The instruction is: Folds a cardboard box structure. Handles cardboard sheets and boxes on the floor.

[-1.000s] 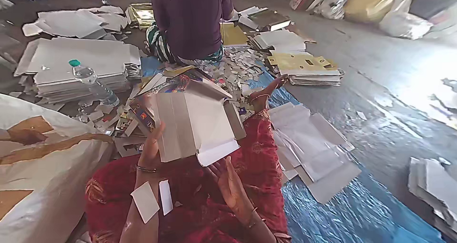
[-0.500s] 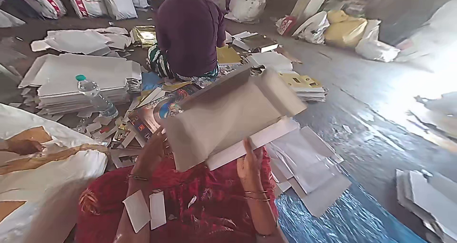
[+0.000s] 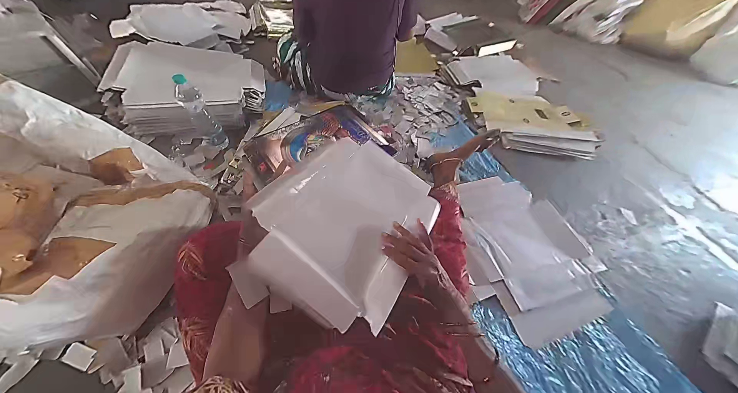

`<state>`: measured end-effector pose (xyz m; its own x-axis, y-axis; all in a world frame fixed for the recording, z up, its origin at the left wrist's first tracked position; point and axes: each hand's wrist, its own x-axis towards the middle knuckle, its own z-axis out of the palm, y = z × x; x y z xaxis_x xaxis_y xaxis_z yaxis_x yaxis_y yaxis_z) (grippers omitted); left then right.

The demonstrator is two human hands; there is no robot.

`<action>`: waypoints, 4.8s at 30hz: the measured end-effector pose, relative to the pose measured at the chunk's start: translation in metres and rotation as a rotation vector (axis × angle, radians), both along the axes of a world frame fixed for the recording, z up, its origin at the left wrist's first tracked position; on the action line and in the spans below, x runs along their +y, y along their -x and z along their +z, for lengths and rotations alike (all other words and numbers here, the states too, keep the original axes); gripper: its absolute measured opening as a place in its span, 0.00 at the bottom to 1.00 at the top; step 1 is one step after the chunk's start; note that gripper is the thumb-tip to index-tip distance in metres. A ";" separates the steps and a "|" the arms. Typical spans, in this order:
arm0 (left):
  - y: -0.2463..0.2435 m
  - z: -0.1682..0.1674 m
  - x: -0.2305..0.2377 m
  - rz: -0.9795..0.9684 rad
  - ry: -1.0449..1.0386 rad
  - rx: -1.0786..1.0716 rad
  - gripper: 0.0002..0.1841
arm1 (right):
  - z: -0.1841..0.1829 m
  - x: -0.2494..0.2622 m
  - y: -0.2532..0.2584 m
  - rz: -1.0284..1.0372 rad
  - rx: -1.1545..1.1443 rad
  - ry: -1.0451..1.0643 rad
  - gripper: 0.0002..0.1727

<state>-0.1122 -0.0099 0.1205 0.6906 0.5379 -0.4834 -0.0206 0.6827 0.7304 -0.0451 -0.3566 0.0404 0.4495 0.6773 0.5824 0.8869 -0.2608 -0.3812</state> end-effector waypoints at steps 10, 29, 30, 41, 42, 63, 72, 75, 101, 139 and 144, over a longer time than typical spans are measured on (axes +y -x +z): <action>-0.043 -0.077 0.015 -0.775 -0.524 -0.327 0.41 | -0.044 -0.057 -0.005 -0.361 0.127 -0.092 0.25; -0.038 -0.069 -0.007 -0.758 -0.456 -0.377 0.30 | 0.026 -0.048 0.026 -0.512 1.200 -0.949 0.26; -0.037 -0.068 -0.009 -0.765 -0.447 -0.392 0.30 | 0.026 -0.048 0.029 -0.512 1.171 -1.004 0.24; -0.041 -0.072 -0.005 -0.722 -0.489 -0.462 0.28 | 0.038 -0.044 0.025 -0.500 1.371 -0.992 0.26; -0.042 -0.072 -0.007 -0.720 -0.493 -0.449 0.28 | 0.040 -0.045 0.027 -0.549 1.387 -0.978 0.29; -0.051 -0.091 -0.009 -0.534 -0.604 -0.190 0.20 | 0.048 0.010 0.020 -0.371 1.224 -0.773 0.36; -0.042 -0.086 -0.010 -0.683 -0.567 -0.584 0.25 | 0.010 -0.016 0.006 -0.203 1.166 -0.926 0.22; -0.050 -0.074 -0.021 -0.704 -0.629 -0.451 0.20 | 0.011 -0.033 0.008 -0.281 1.104 -1.048 0.18; -0.267 -0.106 -0.332 -1.541 -1.370 -0.297 0.26 | -0.148 -0.295 -0.054 -1.487 0.771 -0.625 0.36; -0.320 -0.178 -0.426 -0.956 -0.717 0.189 0.39 | -0.145 -0.338 -0.064 -1.264 0.919 -0.501 0.42; -0.314 -0.170 -0.421 -1.299 -1.061 0.293 0.29 | -0.126 -0.341 -0.061 -1.548 0.930 0.096 0.36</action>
<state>0.2015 -0.4305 -0.0499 0.8621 -0.1207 -0.4921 0.3249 -0.6136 0.7197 0.0162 -0.6974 -0.0858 0.7603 -0.6139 -0.2125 -0.6257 -0.6039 -0.4938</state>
